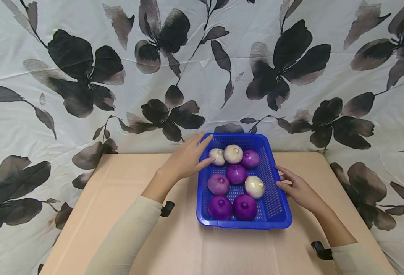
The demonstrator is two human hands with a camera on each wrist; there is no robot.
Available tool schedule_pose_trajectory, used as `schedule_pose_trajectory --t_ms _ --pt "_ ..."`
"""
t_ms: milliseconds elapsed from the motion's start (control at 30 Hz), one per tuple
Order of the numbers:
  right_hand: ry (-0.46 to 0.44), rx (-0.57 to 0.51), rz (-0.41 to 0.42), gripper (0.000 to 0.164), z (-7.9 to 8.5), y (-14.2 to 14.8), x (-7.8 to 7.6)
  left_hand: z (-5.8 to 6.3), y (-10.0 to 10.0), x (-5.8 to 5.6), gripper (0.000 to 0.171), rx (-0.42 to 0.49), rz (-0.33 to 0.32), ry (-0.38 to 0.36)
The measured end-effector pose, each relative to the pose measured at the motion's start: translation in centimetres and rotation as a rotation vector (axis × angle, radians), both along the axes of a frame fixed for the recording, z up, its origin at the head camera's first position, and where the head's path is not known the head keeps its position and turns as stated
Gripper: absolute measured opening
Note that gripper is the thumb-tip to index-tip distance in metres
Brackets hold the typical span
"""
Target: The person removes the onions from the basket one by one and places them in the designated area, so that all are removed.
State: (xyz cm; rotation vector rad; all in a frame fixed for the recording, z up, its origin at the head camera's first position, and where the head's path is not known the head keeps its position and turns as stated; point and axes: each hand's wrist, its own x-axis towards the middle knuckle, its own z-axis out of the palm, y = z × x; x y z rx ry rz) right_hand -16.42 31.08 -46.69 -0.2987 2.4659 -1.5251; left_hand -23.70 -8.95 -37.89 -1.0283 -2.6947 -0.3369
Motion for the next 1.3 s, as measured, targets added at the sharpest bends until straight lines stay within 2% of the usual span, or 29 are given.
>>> schedule_pose_trajectory --t_ms 200,433,667,900,1133,1300 --pt "0.003 0.004 -0.006 0.064 0.1 -0.3 -0.3 -0.3 1.4 -1.7 0.075 0.033 -0.017 -0.105" --pt "0.006 0.007 -0.014 0.064 0.2 -0.6 -0.5 -0.5 3.2 -3.7 0.08 0.173 -0.011 -0.299" --pt "-0.008 0.015 -0.022 0.065 0.5 -1.0 -0.9 -1.0 4.8 -5.4 0.082 0.25 -0.009 -0.379" --pt "-0.01 0.018 -0.036 0.065 0.5 -1.4 -1.0 -2.6 6.0 -7.2 0.087 0.315 0.026 -0.492" --pt "-0.012 0.019 -0.051 0.066 0.3 -1.5 -0.9 -4.0 7.4 -8.9 0.088 0.294 0.07 -0.542" --pt "-0.017 0.002 -0.061 0.065 0.3 -1.6 -0.8 -4.6 8.3 -9.5 0.089 0.287 0.085 -0.585"
